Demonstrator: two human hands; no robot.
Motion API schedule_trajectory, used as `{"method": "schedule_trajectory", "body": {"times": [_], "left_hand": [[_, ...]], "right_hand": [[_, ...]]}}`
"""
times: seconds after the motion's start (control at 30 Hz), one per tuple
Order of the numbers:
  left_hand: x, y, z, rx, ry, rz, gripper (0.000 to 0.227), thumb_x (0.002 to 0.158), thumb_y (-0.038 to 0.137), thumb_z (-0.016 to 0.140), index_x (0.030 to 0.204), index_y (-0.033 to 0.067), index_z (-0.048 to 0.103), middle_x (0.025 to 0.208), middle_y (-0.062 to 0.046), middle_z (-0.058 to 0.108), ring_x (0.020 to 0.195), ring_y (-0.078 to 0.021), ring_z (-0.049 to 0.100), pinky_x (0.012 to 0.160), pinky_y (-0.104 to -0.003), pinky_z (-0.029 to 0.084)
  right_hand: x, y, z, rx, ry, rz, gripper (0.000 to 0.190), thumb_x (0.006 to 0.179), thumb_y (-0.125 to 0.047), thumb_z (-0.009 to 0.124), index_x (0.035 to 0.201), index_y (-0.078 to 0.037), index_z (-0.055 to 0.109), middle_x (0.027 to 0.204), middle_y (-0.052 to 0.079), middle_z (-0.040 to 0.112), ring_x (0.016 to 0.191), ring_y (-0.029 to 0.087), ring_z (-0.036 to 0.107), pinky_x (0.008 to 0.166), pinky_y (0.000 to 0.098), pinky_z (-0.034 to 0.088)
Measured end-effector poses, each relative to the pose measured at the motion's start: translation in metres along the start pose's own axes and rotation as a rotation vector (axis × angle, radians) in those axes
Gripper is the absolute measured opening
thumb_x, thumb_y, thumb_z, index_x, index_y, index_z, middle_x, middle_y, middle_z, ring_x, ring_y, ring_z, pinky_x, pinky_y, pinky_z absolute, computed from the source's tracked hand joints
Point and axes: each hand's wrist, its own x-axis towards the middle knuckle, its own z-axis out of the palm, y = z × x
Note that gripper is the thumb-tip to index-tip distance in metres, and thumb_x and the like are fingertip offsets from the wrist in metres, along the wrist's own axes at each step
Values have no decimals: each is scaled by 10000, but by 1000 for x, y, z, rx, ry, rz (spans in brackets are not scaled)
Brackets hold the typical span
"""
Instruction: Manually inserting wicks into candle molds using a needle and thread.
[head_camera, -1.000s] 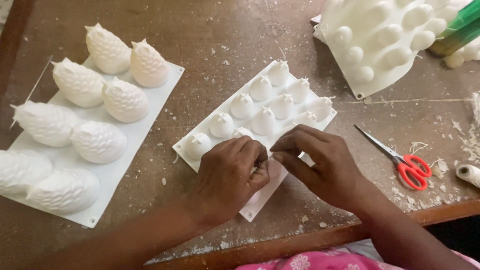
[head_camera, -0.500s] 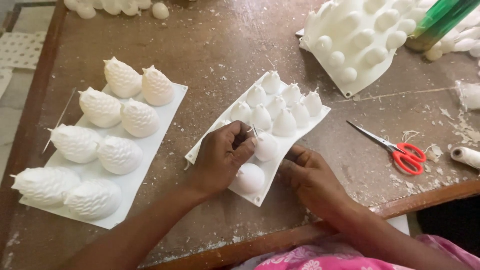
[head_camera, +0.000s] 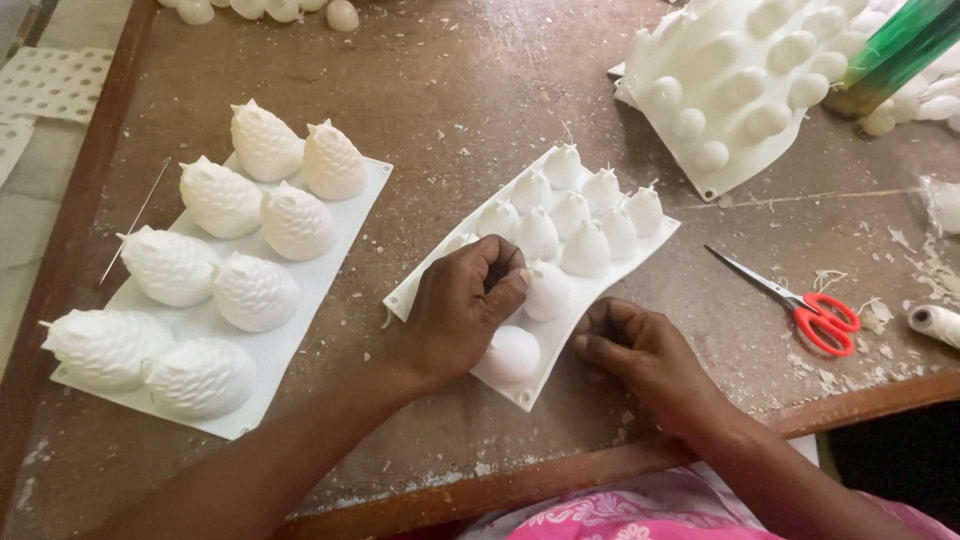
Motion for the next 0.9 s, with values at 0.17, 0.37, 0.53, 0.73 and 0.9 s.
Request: {"method": "schedule_trajectory", "body": {"times": [0.17,0.37,0.53,0.73,0.9], "left_hand": [[0,0,1,14,-5,36,260,968,284,653,953,24,647,792,-75,700,714,-157,671,667,-334,556],[0,0,2,18,-23,44,252,979,274,643,961,23,641,783,-74,694,716,-153,671,678,-324,558],[-1,0,3,6,-29,10,254,980,284,646,959,31,642,785,-64,699,717,-142,674,675,-316,561],[0,0,2,-28,-35,7,262,987,291,634,976,29,641,798,-64,699,730,-138,665,686,-316,561],[-1,1,2,-9,-31,6,258,981,293,635,968,35,641,793,-61,695,725,-137,665,679,-317,561]], "right_hand": [[-9,-4,-3,-153,29,4,126,929,-108,688,1014,-16,697,833,21,675,686,92,566,598,254,494],[-17,-13,-3,-140,66,102,126,897,-104,678,1001,-32,688,774,12,656,605,81,551,491,252,483],[-20,-10,-7,-70,26,129,137,893,-99,687,1002,-17,681,725,25,627,532,83,542,414,251,487],[-21,-7,-12,-103,30,118,138,888,-96,682,1001,-18,683,737,16,627,539,84,550,434,254,511],[-23,-8,-13,-98,24,129,131,887,-92,679,988,-8,685,731,27,628,545,90,565,441,252,517]]}}
